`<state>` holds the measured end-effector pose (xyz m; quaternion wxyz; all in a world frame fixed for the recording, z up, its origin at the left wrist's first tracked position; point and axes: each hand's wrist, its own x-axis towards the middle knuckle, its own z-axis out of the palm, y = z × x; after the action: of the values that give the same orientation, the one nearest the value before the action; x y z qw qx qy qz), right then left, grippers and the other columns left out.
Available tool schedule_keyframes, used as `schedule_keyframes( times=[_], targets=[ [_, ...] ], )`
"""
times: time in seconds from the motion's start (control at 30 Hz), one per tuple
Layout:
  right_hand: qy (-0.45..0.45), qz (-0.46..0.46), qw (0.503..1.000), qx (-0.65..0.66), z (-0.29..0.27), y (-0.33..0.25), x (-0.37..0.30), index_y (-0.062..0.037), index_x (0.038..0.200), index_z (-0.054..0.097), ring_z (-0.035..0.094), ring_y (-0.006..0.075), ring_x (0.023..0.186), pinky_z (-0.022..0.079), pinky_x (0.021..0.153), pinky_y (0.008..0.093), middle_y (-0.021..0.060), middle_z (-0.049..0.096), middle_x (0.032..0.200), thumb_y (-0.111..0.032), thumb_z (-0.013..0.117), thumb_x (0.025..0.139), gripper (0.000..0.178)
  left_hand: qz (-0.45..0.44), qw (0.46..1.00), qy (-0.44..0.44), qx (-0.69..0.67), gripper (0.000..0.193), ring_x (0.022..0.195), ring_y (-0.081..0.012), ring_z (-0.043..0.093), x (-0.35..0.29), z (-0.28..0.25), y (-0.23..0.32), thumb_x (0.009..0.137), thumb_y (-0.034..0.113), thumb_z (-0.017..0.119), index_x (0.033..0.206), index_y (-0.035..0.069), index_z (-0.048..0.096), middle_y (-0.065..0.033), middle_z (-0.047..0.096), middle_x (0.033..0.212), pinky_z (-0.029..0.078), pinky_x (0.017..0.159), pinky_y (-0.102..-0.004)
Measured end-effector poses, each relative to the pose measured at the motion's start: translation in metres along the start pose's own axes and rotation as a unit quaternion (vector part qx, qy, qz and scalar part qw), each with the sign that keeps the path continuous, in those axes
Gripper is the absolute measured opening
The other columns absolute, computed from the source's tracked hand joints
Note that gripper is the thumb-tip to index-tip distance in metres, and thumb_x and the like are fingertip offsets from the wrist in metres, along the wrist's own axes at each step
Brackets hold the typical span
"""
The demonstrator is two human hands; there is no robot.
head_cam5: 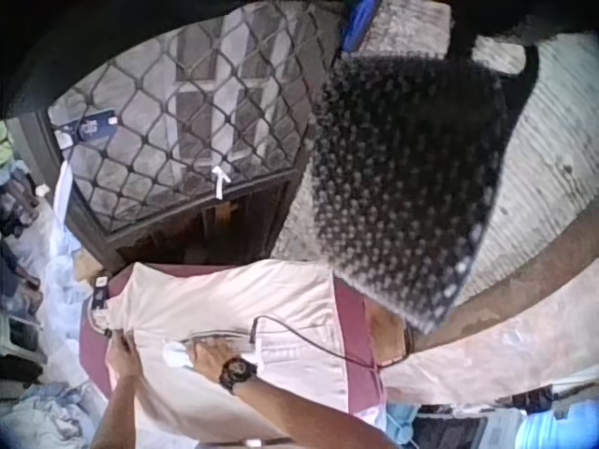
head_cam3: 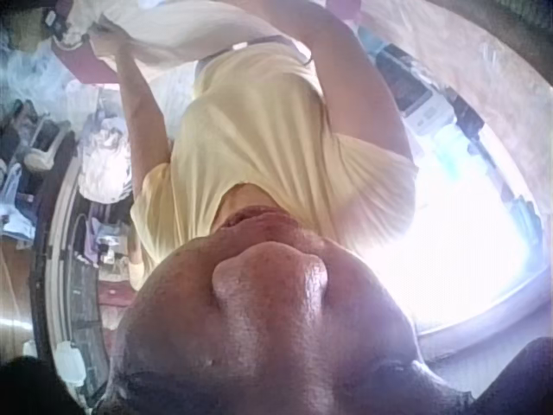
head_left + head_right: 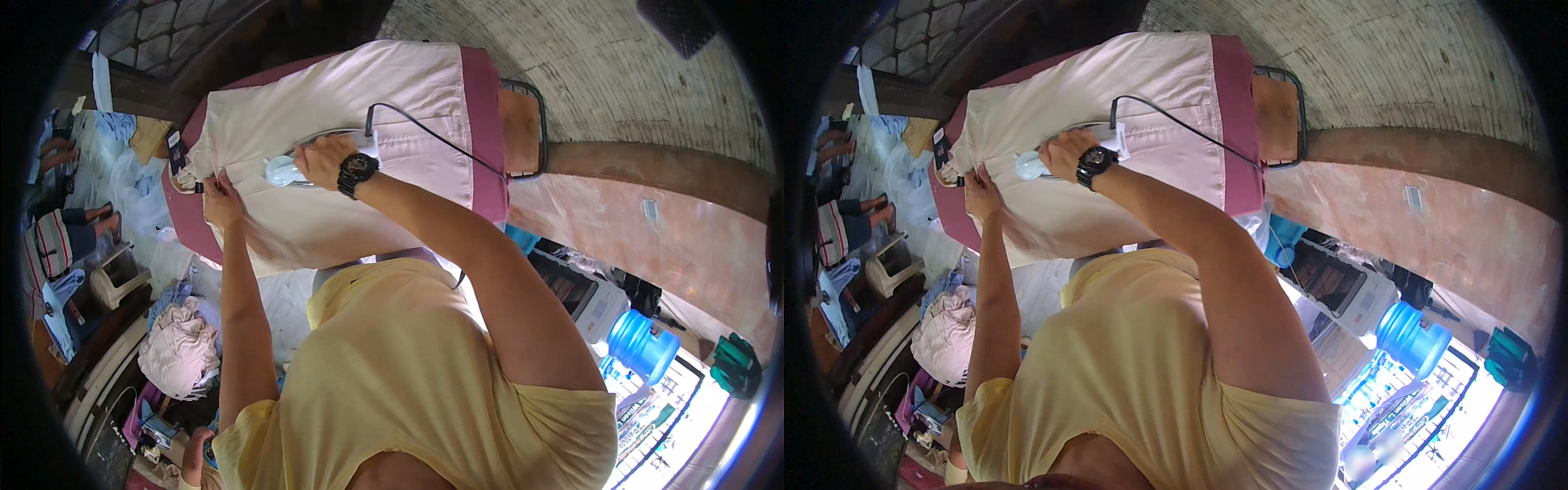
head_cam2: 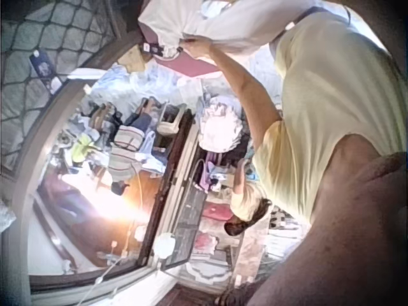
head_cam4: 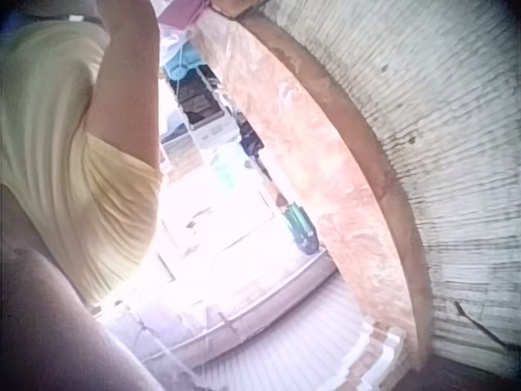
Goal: The person places a garment onto an ironing board and irons it using a steam iron.
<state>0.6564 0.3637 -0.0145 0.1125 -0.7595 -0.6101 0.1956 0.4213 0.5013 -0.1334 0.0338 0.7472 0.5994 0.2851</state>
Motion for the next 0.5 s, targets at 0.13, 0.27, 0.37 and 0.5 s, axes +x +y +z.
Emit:
schedule_keyframes(
  times=[0.13, 0.27, 0.37, 0.5],
  targets=[
    [0.02, -0.044, 0.992, -0.119, -0.023, 0.07, -0.045, -0.0095, 0.074, 0.068, 0.068, 0.0336, 0.069, 0.053, 0.061, 0.0485, 0.0131, 0.067, 0.07, -0.026, 0.054, 0.085, 0.024, 0.001, 1.0, -0.009, 0.006, 0.033, 0.066, -0.0309, 0.064, 0.001, 0.0, -0.016, 0.093, 0.045, 0.058, 0.088, 0.012, 0.056, -0.007, 0.065, 0.074, 0.047, 0.055, -0.0451],
    [0.036, 0.008, 0.99, -0.136, -0.051, 0.191, -0.112, -0.0088, 0.078, 0.063, 0.065, 0.0364, 0.07, 0.05, 0.066, 0.0514, 0.0138, 0.066, 0.07, -0.028, 0.057, 0.08, 0.02, -0.007, 1.0, -0.001, 0.003, 0.034, 0.066, -0.0313, 0.064, -0.001, 0.001, -0.003, 0.094, 0.046, 0.057, 0.089, 0.012, 0.056, -0.0077, 0.066, 0.075, 0.047, 0.054, -0.0455],
    [-0.04, 0.087, 0.987, -0.127, -0.062, 0.182, -0.106, -0.0113, 0.086, 0.065, 0.066, 0.035, 0.076, 0.051, 0.071, 0.0503, 0.0138, 0.067, 0.076, -0.035, 0.046, 0.087, 0.03, -0.016, 0.999, -0.017, 0.023, 0.035, 0.067, -0.0324, 0.064, 0.0, 0.001, -0.008, 0.095, 0.046, 0.055, 0.092, 0.011, 0.057, -0.0093, 0.066, 0.077, 0.048, 0.057, -0.0459],
    [-0.018, 0.01, 0.995, -0.101, -0.018, 0.116, -0.062, -0.011, 0.084, 0.068, 0.068, 0.0325, 0.07, 0.052, 0.064, 0.0532, 0.0152, 0.068, 0.075, -0.035, 0.047, 0.09, 0.033, -0.006, 1.0, -0.002, 0.004, 0.034, 0.065, -0.0323, 0.064, 0.0, 0.003, -0.007, 0.094, 0.046, 0.056, 0.089, 0.012, 0.056, -0.0085, 0.065, 0.075, 0.046, 0.054, -0.0457]
  ],
)
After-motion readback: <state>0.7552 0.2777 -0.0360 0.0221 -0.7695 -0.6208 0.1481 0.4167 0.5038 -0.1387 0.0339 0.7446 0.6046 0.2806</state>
